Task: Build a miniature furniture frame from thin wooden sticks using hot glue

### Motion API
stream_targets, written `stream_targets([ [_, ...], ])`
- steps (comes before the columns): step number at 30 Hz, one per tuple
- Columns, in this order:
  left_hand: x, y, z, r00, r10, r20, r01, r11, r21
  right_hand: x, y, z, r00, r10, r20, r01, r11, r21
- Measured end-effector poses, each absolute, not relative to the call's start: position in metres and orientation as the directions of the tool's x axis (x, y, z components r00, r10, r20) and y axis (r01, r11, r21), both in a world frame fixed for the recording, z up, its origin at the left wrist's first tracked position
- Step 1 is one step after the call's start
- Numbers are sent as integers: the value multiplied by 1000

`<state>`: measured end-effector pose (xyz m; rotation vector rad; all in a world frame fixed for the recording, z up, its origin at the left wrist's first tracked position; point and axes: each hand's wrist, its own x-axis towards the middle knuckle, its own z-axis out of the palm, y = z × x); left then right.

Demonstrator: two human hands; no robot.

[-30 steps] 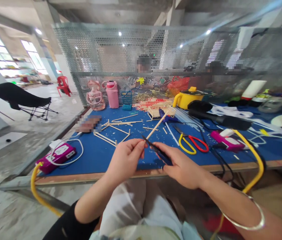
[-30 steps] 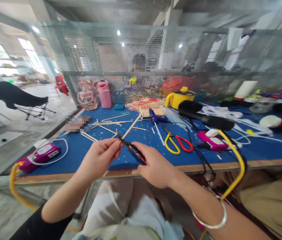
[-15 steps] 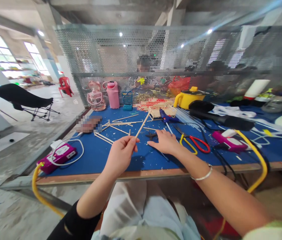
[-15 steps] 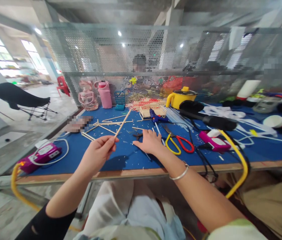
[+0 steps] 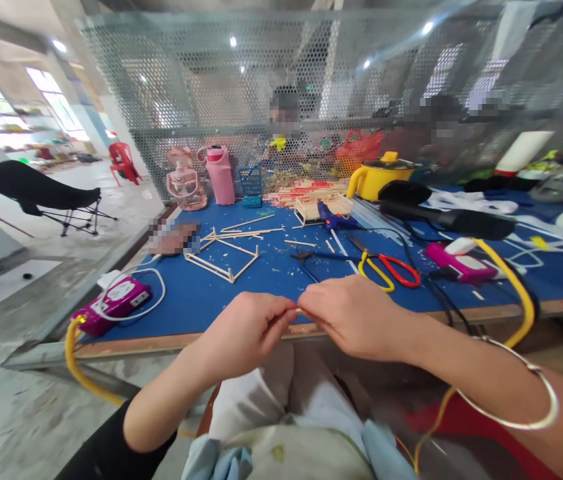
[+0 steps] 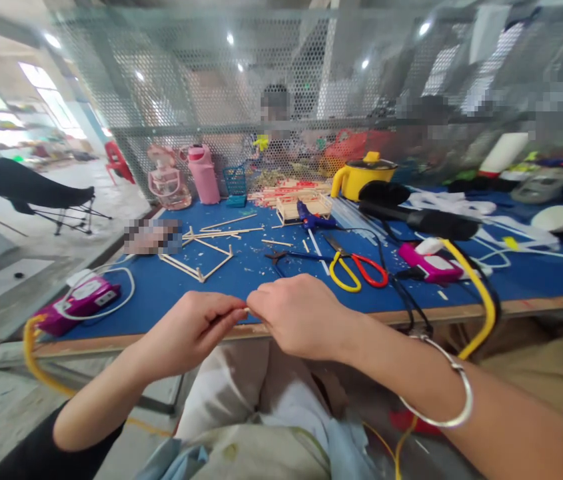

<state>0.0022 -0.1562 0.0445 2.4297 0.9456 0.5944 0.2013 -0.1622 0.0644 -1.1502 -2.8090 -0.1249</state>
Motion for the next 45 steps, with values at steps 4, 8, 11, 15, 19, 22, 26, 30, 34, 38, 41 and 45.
stream_targets([
  [4,2,-156,43,698,677,233,441,-663,605,206,-167,59,-724,658,208,668,744,-28],
  [8,4,-156,35,700,678,223,400,-631,664,210,-165,48,-735,625,264,630,773,-77],
  [11,4,-158,30,701,680,215,369,-604,706,212,-164,40,-747,600,287,597,795,-109],
  [15,6,-158,24,688,705,175,377,-552,744,209,-165,37,-748,618,243,615,782,-96],
  [19,7,-146,15,549,828,117,487,-430,760,210,-153,44,-704,660,263,678,735,-29],
  [22,1,-134,8,309,944,115,511,-267,817,225,-130,45,-456,724,518,799,589,-120],
  [26,-7,-123,0,165,982,86,394,-146,908,247,-100,25,-162,976,146,978,178,-107],
  [30,-5,-121,-7,157,986,47,283,-91,955,247,-92,10,-100,995,-28,995,100,2],
  [34,-1,-119,-8,119,992,28,200,-52,978,237,-91,16,-91,995,51,996,92,-20],
  [38,0,-119,-6,79,997,-10,95,3,995,238,-95,28,-94,982,162,988,113,-108],
  [41,0,-120,-1,79,997,-23,7,23,1000,247,-109,39,-56,989,137,864,117,-491],
  [45,3,-123,8,121,992,31,16,-33,999,252,-139,49,-222,966,-135,559,12,-829],
])
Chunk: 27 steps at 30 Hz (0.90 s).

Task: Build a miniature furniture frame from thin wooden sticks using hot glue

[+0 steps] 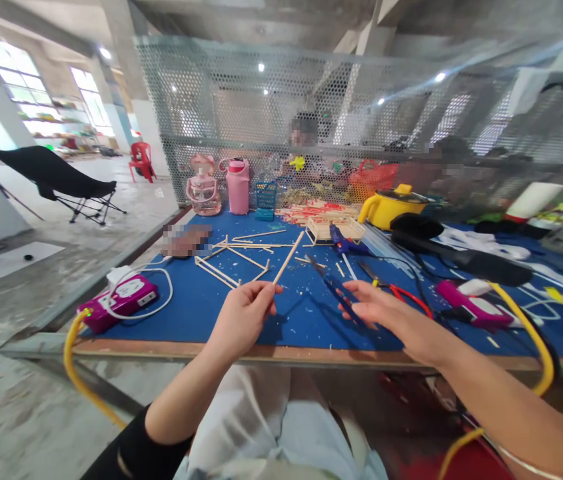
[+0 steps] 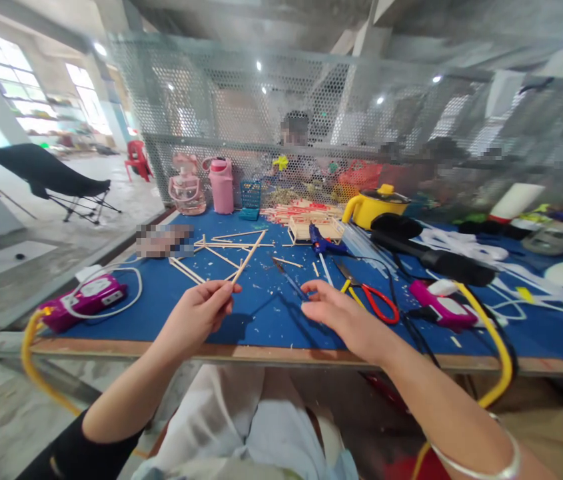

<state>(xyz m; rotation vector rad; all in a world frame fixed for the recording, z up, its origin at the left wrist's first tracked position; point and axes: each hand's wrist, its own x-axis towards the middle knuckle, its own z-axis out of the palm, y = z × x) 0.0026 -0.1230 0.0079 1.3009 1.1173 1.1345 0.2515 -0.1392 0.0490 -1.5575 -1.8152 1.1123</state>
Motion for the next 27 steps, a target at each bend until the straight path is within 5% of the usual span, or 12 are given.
stream_targets([
  [5,10,-126,17,136,988,78,65,-88,994,242,-160,51,-377,913,-157,539,78,-839],
  [18,16,-127,20,147,984,100,173,-125,977,234,-169,55,-427,897,-114,463,109,-879],
  [27,20,-137,23,218,943,250,341,-314,886,229,-166,50,-358,929,-96,555,129,-822],
])
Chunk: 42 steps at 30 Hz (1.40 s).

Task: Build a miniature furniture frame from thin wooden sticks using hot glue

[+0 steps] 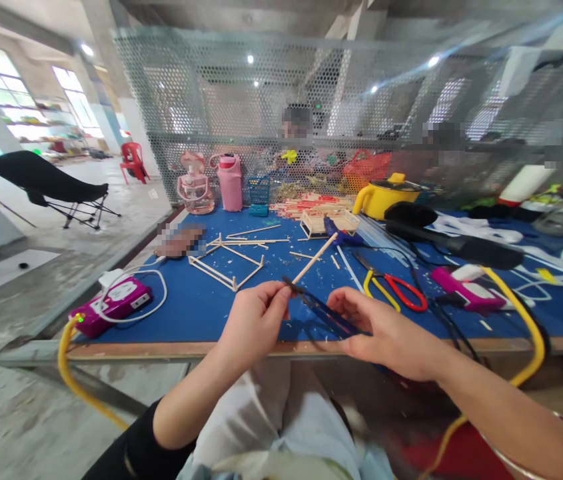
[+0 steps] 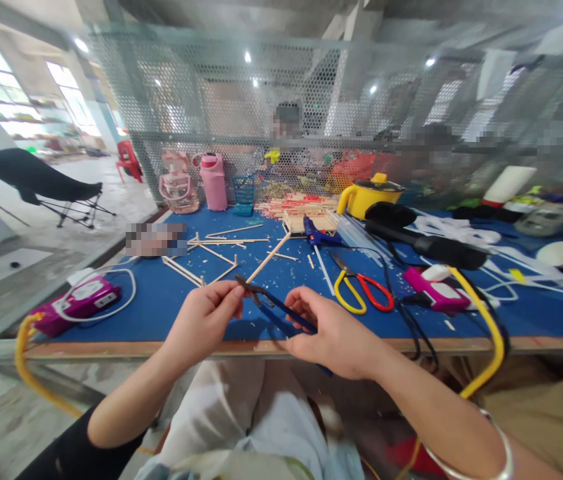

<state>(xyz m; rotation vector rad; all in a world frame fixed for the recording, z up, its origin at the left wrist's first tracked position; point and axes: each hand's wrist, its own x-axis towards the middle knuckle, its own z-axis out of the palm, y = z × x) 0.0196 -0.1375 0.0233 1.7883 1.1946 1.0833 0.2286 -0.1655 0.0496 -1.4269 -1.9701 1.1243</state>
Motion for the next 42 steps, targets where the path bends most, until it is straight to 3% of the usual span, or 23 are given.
stream_targets([
  [5,28,-142,18,215,918,334,366,-393,844,219,-166,30,-277,952,132,781,303,-545],
  [8,35,-135,15,208,898,388,397,-440,806,214,-155,27,-289,948,135,839,319,-441],
  [16,38,-84,4,142,923,359,496,-379,781,212,-100,39,-334,942,-28,876,299,-378],
  [31,36,-67,-17,80,971,224,444,-236,864,196,-84,35,-242,951,-193,947,188,-260],
  [38,33,-71,-15,33,974,224,387,-219,896,209,-107,55,-127,915,-383,971,35,-238],
  [42,33,-70,-18,58,970,235,331,-241,912,219,-108,53,32,931,-362,970,-117,-214],
])
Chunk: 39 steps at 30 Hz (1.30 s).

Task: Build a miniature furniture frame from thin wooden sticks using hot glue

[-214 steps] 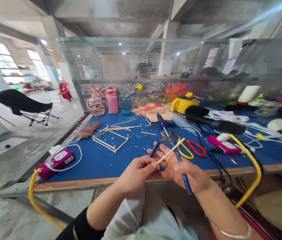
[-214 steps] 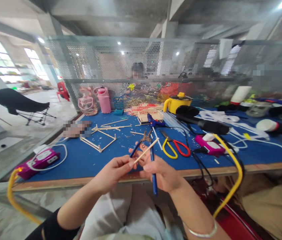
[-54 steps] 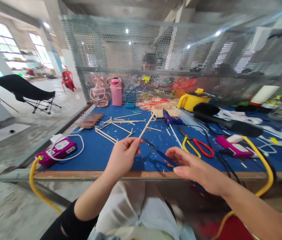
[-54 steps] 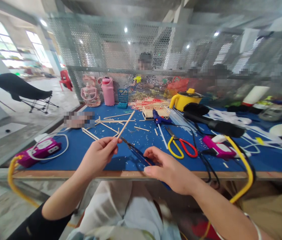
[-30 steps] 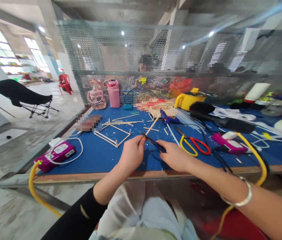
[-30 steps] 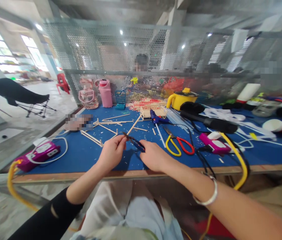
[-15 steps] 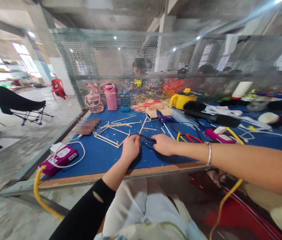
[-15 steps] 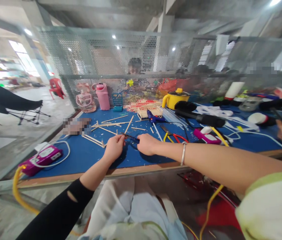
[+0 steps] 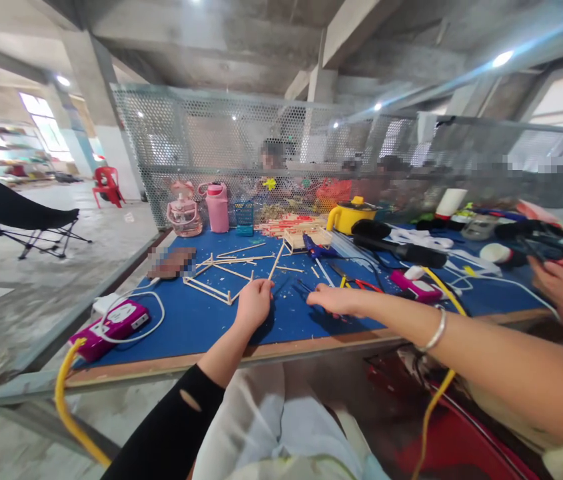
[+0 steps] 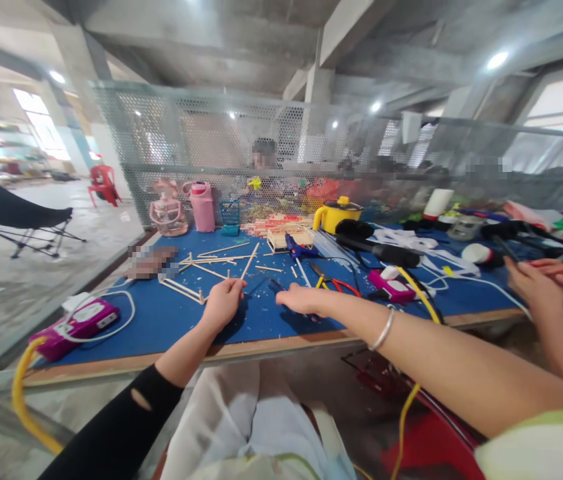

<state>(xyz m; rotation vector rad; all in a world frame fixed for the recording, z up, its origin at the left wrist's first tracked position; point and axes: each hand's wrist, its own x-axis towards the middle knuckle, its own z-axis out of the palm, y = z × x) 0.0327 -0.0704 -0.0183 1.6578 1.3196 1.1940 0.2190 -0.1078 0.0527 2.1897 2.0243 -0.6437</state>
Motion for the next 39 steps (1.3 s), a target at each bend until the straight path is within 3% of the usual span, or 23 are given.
stream_targets([
  [3,31,-69,-23,58,973,223,287,-230,930,208,-87,45,109,968,-226,967,-157,-203],
  [9,30,-69,-26,101,981,166,181,-182,966,227,-70,43,85,996,37,990,-80,-116],
  [12,32,-73,-24,143,981,129,115,-146,983,274,-79,40,179,982,58,984,-177,-32],
  [16,33,-78,-20,177,980,85,33,-92,995,321,-86,26,218,975,-36,976,-218,0],
  [20,33,-81,-17,212,976,52,-17,-50,999,333,-83,15,185,982,-43,978,-188,-94],
  [24,34,-85,-12,234,972,14,-55,-1,998,338,-96,21,248,965,-82,926,-261,-271],
  [27,35,-87,-9,261,965,-2,-87,25,996,338,-123,30,228,962,-152,823,-274,-497],
  [29,35,-88,-7,281,960,-2,-112,34,993,330,-143,37,115,967,-226,630,-248,-736],
  [31,34,-88,-7,290,957,-6,-134,47,990,315,-155,41,-27,967,-255,518,-205,-831],
  [33,34,-88,-8,293,956,-9,-153,56,987,295,-159,45,-119,964,-239,545,-138,-827],
  [39,33,-87,-12,311,950,23,-137,21,990,245,-139,57,-379,909,-171,743,189,-642],
])
